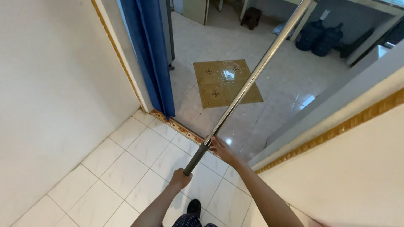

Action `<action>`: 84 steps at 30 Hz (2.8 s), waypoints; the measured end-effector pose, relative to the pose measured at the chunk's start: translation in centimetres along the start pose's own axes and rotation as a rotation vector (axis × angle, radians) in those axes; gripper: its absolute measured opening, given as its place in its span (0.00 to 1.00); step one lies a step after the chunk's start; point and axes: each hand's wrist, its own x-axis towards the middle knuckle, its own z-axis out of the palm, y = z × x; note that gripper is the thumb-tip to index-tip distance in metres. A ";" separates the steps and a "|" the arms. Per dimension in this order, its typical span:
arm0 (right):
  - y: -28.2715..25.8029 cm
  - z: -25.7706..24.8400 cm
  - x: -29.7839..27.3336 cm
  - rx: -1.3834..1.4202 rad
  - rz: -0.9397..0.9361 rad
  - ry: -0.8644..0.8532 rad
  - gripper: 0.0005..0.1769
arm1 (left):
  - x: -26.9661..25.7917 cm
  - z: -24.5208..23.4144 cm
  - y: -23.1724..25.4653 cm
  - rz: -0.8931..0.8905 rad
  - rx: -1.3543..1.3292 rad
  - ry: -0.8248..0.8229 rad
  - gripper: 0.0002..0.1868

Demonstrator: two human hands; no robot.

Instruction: The person mops a tiled floor with a mop and then rinses it in a bucket in a utility area.

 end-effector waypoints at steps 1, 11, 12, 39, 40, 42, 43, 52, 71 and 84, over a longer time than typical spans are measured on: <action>-1.6 -0.3 1.6 0.001 0.000 -0.001 0.39 | 1.3 -1.3 1.4 -0.001 0.000 0.001 0.20; -4.7 -6.3 17.3 -0.055 -0.234 -0.064 0.36 | 13.6 -8.2 9.5 -0.014 -0.121 0.176 0.19; -5.2 -6.9 18.6 -0.062 -0.250 -0.083 0.36 | 15.0 -8.3 9.8 0.001 -0.134 0.213 0.19; -12.1 -30.7 60.4 -0.088 -0.088 -0.298 0.36 | 55.5 -10.1 24.9 -0.173 -0.168 0.370 0.23; -12.4 -30.9 62.4 -0.086 -0.090 -0.312 0.36 | 56.6 -11.2 25.8 -0.181 -0.170 0.381 0.23; -13.1 -30.7 65.8 -0.144 -0.060 -0.331 0.36 | 58.0 -13.6 27.2 -0.217 -0.243 0.395 0.24; -12.8 -30.4 68.2 -0.138 -0.068 -0.349 0.36 | 59.3 -15.0 27.4 -0.225 -0.241 0.414 0.24; -16.6 -29.1 81.4 -0.144 -0.155 -0.283 0.38 | 70.3 -23.2 29.3 -0.315 -0.203 0.504 0.26; -10.8 -47.1 115.9 -0.206 -0.090 -0.469 0.37 | 101.8 -27.9 37.0 -0.406 -0.220 0.575 0.23; -16.1 -57.8 133.2 -0.267 -0.110 -0.451 0.31 | 122.2 -29.6 46.5 -0.374 -0.343 0.654 0.23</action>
